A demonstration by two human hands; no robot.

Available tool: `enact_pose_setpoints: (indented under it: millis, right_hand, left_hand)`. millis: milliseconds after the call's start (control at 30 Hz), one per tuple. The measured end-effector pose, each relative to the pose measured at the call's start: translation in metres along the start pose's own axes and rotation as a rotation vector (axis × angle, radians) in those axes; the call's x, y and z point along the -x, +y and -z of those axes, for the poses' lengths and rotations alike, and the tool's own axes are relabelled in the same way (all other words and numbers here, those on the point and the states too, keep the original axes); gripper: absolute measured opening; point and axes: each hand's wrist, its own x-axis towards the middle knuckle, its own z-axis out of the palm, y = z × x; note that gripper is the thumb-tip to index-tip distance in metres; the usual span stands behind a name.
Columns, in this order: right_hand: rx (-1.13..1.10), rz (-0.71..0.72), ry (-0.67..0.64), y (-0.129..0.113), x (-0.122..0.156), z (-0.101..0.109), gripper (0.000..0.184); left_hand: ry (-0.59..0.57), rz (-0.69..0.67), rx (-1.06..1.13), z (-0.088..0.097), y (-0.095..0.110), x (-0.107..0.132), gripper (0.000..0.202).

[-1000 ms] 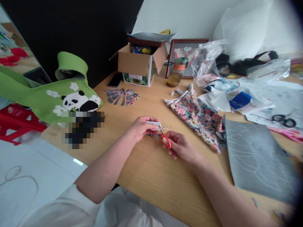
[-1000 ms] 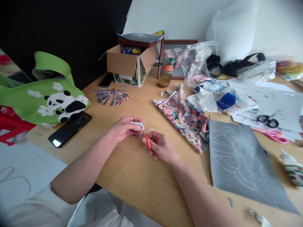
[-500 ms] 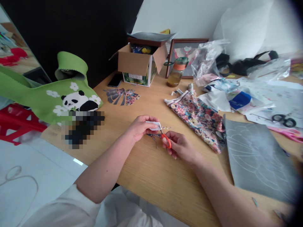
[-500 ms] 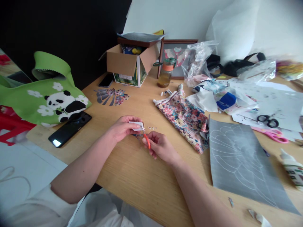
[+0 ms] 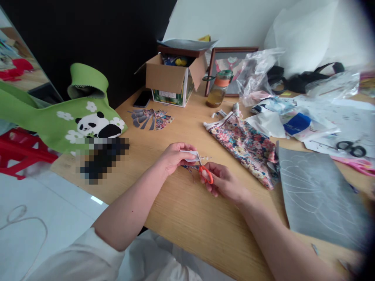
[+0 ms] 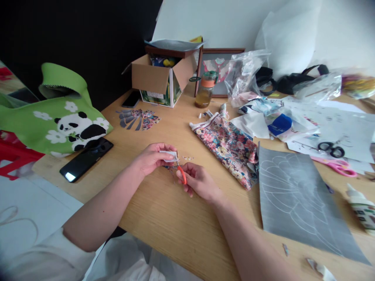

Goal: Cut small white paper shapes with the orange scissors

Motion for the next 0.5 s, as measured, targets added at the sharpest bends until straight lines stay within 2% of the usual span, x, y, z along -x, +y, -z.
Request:
enact_pose_setpoints:
  millis: [500]
  right_hand:
    - [0.043,-0.009,0.015,-0.0006,-0.0009,0.0,0.051]
  left_hand:
    - [0.004,-0.01,-0.011,0.0011,-0.0014,-0.0006,0.027]
